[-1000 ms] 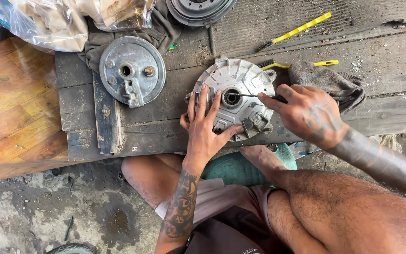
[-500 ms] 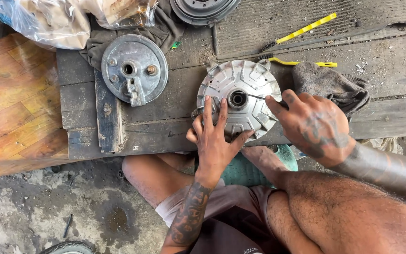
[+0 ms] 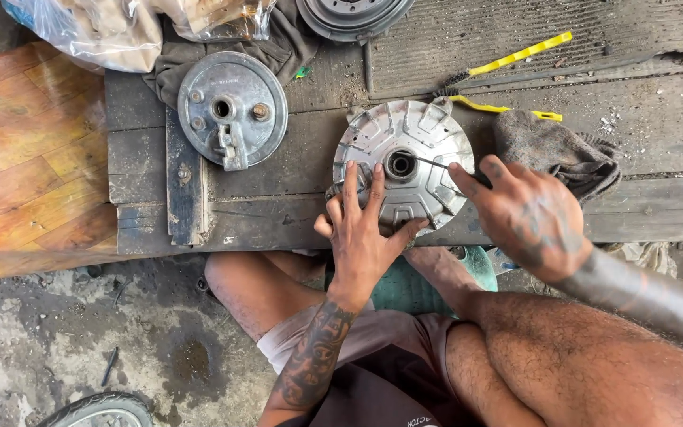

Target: The person cleans a circular metal mechanical part on a wooden workbench using a yellow brush and a cloth. They scrub the surface and edges, then wipe the part with the cloth. The person also uses a screwdriver to clean the central hole of the part.

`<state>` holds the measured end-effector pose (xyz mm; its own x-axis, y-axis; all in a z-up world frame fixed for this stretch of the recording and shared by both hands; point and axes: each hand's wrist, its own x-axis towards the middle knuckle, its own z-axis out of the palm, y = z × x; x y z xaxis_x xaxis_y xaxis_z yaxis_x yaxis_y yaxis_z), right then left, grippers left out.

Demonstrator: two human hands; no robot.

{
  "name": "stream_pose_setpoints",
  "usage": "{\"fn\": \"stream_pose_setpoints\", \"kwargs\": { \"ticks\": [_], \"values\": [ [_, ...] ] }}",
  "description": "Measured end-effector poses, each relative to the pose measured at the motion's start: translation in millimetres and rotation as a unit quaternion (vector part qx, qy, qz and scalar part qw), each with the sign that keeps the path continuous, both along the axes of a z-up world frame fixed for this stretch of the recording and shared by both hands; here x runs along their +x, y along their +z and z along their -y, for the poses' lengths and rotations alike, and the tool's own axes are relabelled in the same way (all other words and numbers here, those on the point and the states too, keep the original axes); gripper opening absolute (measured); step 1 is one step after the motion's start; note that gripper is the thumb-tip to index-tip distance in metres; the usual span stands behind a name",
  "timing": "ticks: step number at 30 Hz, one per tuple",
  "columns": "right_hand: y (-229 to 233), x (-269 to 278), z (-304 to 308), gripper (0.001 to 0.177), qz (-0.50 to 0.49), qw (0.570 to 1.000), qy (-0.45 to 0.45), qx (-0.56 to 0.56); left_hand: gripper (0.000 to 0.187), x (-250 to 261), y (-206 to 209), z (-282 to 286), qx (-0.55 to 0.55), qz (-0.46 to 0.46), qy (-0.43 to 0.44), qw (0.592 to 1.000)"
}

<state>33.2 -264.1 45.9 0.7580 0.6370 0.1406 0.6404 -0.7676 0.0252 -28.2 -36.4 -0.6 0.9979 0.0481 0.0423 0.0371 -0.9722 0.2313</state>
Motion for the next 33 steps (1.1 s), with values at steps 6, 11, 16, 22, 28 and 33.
{"fn": "stream_pose_setpoints", "kwargs": {
  "ticks": [6, 11, 16, 22, 28, 33],
  "values": [
    [15, -1, -13, 0.044, -0.083, 0.993, -0.052, -0.066, 0.102, -1, 1, 2, -0.013, -0.033, -0.008, 0.999],
    [7, 21, 1, 0.029, 0.006, 0.997, 0.073, -0.017, 0.110, 0, -4, 3, -0.092, 0.004, -0.012, 0.996],
    [-7, 24, 14, 0.038, -0.022, 0.995, 0.092, 0.028, 0.111, 1, -6, 4, -0.075, 0.029, -0.012, 0.997],
    [9, -6, -2, 0.053, -0.123, 0.991, -0.045, 0.000, 0.107, 1, 4, 2, -0.080, -0.014, -0.021, 0.996],
    [13, 4, -9, 0.046, -0.106, 0.994, -0.008, -0.015, 0.108, -1, -3, 6, -0.043, 0.019, -0.018, 0.999],
    [11, 12, 1, 0.038, -0.066, 0.996, 0.036, 0.043, 0.107, 1, 6, 8, -0.026, 0.015, -0.012, 0.999]
  ]
}}
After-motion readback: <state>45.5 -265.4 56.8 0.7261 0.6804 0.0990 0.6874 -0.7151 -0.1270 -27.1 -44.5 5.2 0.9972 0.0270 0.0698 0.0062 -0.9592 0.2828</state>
